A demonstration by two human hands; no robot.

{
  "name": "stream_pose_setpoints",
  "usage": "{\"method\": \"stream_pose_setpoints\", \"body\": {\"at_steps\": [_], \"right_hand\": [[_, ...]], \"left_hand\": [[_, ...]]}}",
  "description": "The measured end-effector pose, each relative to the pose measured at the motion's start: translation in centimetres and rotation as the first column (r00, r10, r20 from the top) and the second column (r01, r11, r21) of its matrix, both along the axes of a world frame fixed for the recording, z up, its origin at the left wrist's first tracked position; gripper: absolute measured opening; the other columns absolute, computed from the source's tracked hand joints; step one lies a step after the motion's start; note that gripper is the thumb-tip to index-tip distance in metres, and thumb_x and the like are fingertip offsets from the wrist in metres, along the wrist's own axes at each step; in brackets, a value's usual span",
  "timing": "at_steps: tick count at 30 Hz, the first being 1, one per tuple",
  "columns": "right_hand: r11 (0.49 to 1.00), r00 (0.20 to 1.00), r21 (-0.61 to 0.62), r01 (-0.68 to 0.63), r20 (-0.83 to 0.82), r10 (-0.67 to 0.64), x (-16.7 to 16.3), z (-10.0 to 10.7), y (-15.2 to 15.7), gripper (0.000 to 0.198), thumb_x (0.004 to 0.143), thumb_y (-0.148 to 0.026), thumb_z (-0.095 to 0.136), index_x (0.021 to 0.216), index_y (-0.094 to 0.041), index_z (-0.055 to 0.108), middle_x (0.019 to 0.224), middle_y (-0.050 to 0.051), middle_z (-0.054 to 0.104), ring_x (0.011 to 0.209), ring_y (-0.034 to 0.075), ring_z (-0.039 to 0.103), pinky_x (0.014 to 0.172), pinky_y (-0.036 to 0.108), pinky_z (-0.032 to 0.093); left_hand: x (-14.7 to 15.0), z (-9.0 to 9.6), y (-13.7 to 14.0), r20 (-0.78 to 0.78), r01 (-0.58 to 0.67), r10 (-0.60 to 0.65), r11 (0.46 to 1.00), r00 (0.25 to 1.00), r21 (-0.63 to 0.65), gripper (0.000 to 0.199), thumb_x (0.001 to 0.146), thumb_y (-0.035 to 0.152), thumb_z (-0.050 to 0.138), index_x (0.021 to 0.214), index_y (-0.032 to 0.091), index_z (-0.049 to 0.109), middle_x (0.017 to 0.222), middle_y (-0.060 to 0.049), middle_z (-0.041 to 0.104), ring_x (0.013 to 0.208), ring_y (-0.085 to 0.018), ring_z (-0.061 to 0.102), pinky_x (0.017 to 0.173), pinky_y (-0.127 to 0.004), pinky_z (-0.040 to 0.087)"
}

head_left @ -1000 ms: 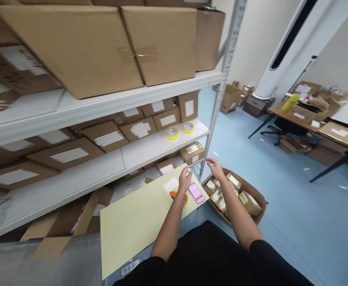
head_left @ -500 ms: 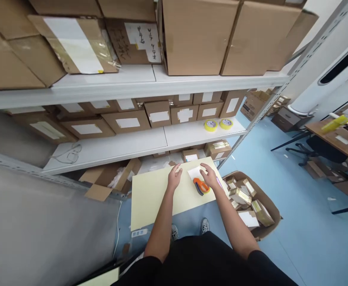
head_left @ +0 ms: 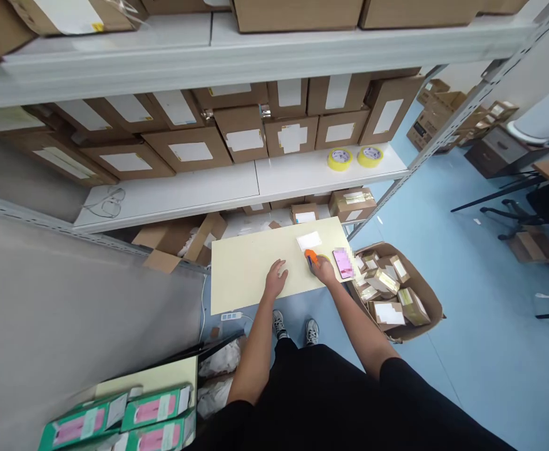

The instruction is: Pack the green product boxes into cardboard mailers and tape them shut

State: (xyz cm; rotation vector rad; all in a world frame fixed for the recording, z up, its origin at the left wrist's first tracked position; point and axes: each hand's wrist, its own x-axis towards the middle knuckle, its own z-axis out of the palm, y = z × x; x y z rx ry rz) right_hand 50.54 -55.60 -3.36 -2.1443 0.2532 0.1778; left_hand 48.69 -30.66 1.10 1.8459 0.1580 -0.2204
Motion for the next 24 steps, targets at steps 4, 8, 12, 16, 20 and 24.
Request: {"method": "stream_pose_setpoints", "body": {"at_steps": [4, 8, 12, 16, 20, 24], "right_hand": [[0.99, 0.97, -0.099, -0.097, -0.23, 0.072, -1.5, -4.3, 0.1, 0.063, 0.081, -0.022, 0.065, 0.143, -0.015, 0.058, 0.136, 0.019, 0.066, 0.13, 0.037, 0.06, 0.11, 0.047, 0.046], [0.983, 0.988, -0.168, -0.081, -0.146, 0.056, -2.4, -7.6, 0.7, 0.077, 0.078, -0.021, 0.068, 0.152, -0.013, 0.049, 0.145, 0.022, 0.059, 0.14, 0.039, 0.05, 0.118, 0.05, 0.038], [0.984, 0.989, -0.176, 0.016, -0.142, -0.041, -0.5, -9.1, 1.3, 0.071, 0.077, -0.02, 0.072, 0.146, -0.014, 0.055, 0.136, 0.023, 0.064, 0.138, 0.04, 0.051, 0.12, 0.054, 0.033], [0.989, 0.972, -0.12, 0.085, -0.209, -0.109, 1.3, -9.4, 1.3, 0.056, 0.077, -0.018, 0.073, 0.132, -0.011, 0.062, 0.131, 0.025, 0.066, 0.131, 0.039, 0.057, 0.113, 0.051, 0.04], [0.987, 0.967, -0.124, 0.105, -0.217, -0.131, 0.6, -8.5, 0.6, 0.045, 0.074, -0.021, 0.075, 0.118, -0.012, 0.069, 0.124, 0.025, 0.069, 0.125, 0.039, 0.061, 0.106, 0.047, 0.046], [0.988, 0.953, -0.091, 0.125, -0.265, -0.145, -0.4, -6.2, -1.0, 0.025, 0.074, -0.032, 0.074, 0.092, -0.016, 0.073, 0.099, 0.016, 0.076, 0.105, 0.035, 0.07, 0.093, 0.043, 0.053]], "left_hand": [[-3.3, -1.7, -1.0, -0.065, -0.045, 0.045, 0.999, 0.997, -0.005, 0.04, 0.09, 0.039, 0.072, 0.129, 0.027, 0.072, 0.154, -0.01, 0.056, 0.132, -0.028, 0.06, 0.106, -0.041, 0.055], [-5.8, -2.7, -1.6, -0.103, -0.069, 0.07, 0.997, 0.992, 0.02, 0.039, 0.091, 0.039, 0.072, 0.127, 0.027, 0.072, 0.149, -0.01, 0.06, 0.131, -0.028, 0.062, 0.103, -0.041, 0.056], [-6.4, -3.1, -2.4, -0.09, -0.067, 0.072, 0.996, 0.993, 0.05, 0.038, 0.091, 0.036, 0.068, 0.127, 0.024, 0.073, 0.14, -0.012, 0.066, 0.12, -0.027, 0.067, 0.098, -0.041, 0.058], [-6.0, -3.2, -3.2, -0.109, -0.037, 0.04, 0.999, 0.993, 0.031, 0.042, 0.091, 0.037, 0.068, 0.13, 0.022, 0.072, 0.137, -0.013, 0.069, 0.109, -0.025, 0.07, 0.096, -0.041, 0.059], [-5.4, -3.4, -3.3, -0.134, -0.055, 0.054, 0.998, 0.989, -0.006, 0.046, 0.09, 0.041, 0.068, 0.131, 0.02, 0.071, 0.131, -0.014, 0.072, 0.099, -0.023, 0.072, 0.098, -0.043, 0.057], [-4.1, -3.0, -2.9, -0.125, -0.071, 0.061, 0.994, 0.99, -0.082, 0.046, 0.089, 0.043, 0.067, 0.128, 0.018, 0.071, 0.114, -0.014, 0.076, 0.093, -0.022, 0.073, 0.099, -0.043, 0.056]]}}
